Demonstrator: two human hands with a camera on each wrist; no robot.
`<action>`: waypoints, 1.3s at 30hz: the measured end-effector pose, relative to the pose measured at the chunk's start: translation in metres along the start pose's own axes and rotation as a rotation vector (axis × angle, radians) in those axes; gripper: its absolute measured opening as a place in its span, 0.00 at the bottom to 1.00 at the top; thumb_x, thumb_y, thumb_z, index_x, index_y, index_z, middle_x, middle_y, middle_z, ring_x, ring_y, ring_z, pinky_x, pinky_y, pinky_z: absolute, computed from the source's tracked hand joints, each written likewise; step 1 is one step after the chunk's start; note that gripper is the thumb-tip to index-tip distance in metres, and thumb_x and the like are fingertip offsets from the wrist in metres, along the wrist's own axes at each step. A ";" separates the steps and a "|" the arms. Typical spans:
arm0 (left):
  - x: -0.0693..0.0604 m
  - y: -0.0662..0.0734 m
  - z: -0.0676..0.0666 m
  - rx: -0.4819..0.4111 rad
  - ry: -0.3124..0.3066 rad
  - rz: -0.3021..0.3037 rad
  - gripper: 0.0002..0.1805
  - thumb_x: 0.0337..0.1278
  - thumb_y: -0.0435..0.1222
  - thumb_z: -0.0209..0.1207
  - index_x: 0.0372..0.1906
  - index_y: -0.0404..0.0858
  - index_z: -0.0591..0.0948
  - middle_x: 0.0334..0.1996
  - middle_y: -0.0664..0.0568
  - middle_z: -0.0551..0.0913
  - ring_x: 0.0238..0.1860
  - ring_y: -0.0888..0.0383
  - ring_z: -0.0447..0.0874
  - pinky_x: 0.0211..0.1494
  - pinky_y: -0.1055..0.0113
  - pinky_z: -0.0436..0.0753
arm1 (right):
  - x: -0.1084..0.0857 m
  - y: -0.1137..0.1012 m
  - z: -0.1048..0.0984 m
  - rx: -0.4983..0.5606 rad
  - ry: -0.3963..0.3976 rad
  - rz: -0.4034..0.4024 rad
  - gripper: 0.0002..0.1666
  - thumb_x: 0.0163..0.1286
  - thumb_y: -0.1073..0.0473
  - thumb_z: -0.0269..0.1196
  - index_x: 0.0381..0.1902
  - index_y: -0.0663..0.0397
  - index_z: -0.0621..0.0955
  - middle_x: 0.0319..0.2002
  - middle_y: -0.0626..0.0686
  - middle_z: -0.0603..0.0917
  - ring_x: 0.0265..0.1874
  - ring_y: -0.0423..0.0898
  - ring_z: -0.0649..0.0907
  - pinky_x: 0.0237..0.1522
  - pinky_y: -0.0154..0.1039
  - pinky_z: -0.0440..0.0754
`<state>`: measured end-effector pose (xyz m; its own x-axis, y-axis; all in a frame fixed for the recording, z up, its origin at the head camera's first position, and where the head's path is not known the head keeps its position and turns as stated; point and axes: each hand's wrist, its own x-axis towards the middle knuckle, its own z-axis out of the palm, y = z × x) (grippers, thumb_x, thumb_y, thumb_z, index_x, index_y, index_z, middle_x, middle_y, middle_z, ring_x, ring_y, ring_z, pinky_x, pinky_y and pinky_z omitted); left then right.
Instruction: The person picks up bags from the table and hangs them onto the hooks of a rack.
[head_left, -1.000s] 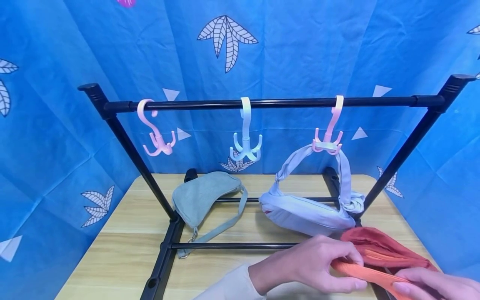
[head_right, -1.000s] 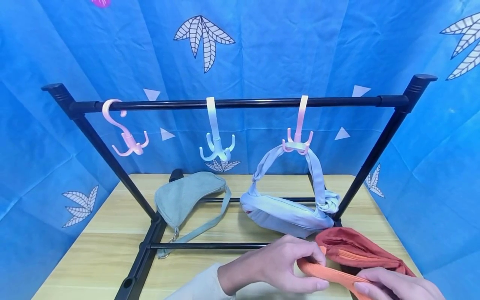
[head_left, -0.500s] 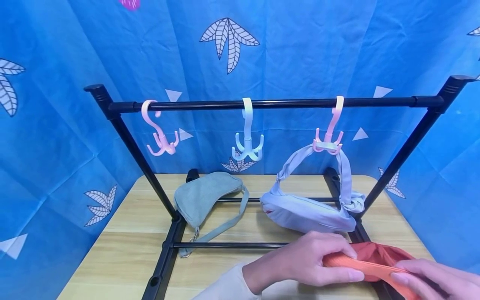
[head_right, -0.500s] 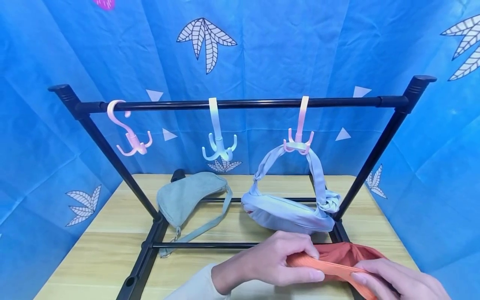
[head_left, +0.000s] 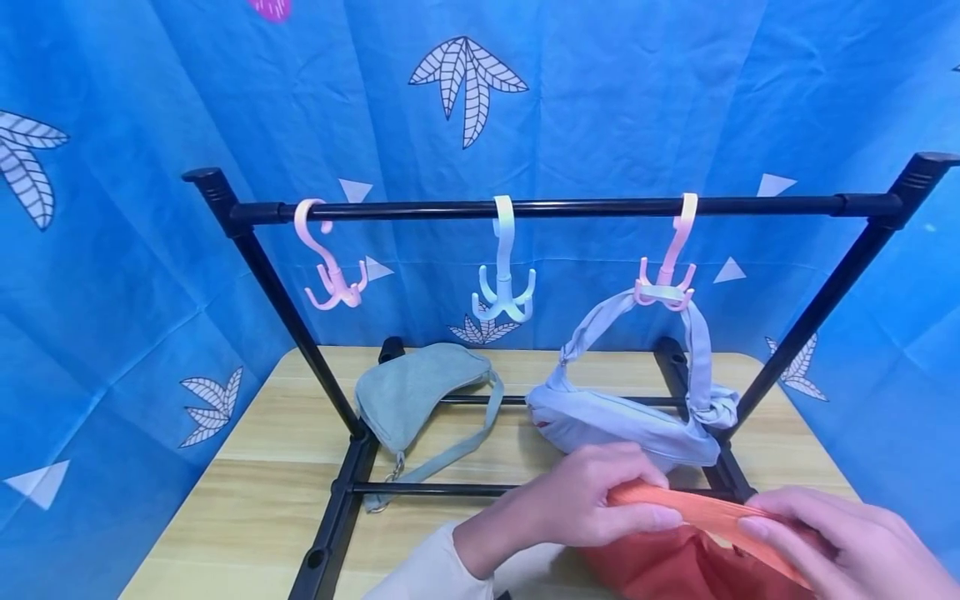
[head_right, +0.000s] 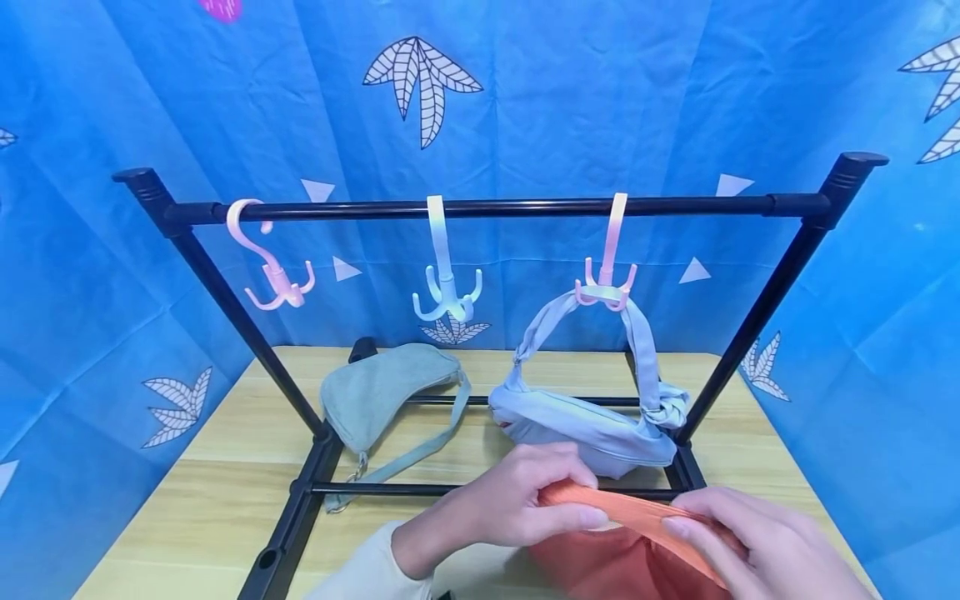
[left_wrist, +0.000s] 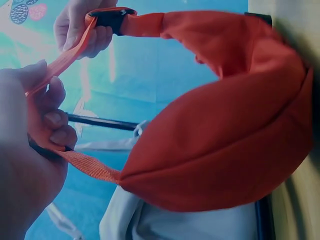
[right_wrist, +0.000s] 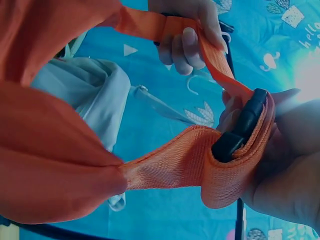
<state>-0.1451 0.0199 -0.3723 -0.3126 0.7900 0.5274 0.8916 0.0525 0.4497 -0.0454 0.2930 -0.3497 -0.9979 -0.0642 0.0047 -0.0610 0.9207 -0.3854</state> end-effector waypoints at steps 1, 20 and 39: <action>-0.002 0.000 -0.002 -0.015 0.002 -0.010 0.09 0.66 0.40 0.67 0.47 0.44 0.85 0.38 0.60 0.84 0.40 0.74 0.74 0.42 0.90 0.72 | 0.001 -0.002 0.000 0.006 0.000 -0.012 0.10 0.69 0.51 0.71 0.46 0.41 0.87 0.37 0.39 0.89 0.28 0.28 0.78 0.30 0.25 0.81; -0.025 -0.004 -0.030 -0.016 0.002 -0.158 0.10 0.67 0.43 0.67 0.46 0.43 0.85 0.36 0.58 0.84 0.39 0.70 0.74 0.40 0.86 0.74 | 0.019 -0.026 -0.003 0.122 -0.148 -0.035 0.15 0.76 0.43 0.62 0.53 0.41 0.84 0.35 0.41 0.83 0.31 0.32 0.77 0.31 0.29 0.83; -0.048 -0.009 -0.066 0.055 0.079 -0.178 0.09 0.63 0.43 0.71 0.42 0.44 0.86 0.30 0.60 0.78 0.35 0.69 0.70 0.36 0.82 0.70 | 0.055 -0.041 0.005 0.377 -0.036 -0.535 0.11 0.69 0.63 0.69 0.43 0.39 0.86 0.26 0.36 0.82 0.22 0.32 0.79 0.21 0.30 0.77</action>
<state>-0.1598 -0.0586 -0.3543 -0.4899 0.7148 0.4991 0.8357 0.2222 0.5023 -0.0979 0.2495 -0.3378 -0.8299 -0.4950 0.2572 -0.5312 0.5604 -0.6354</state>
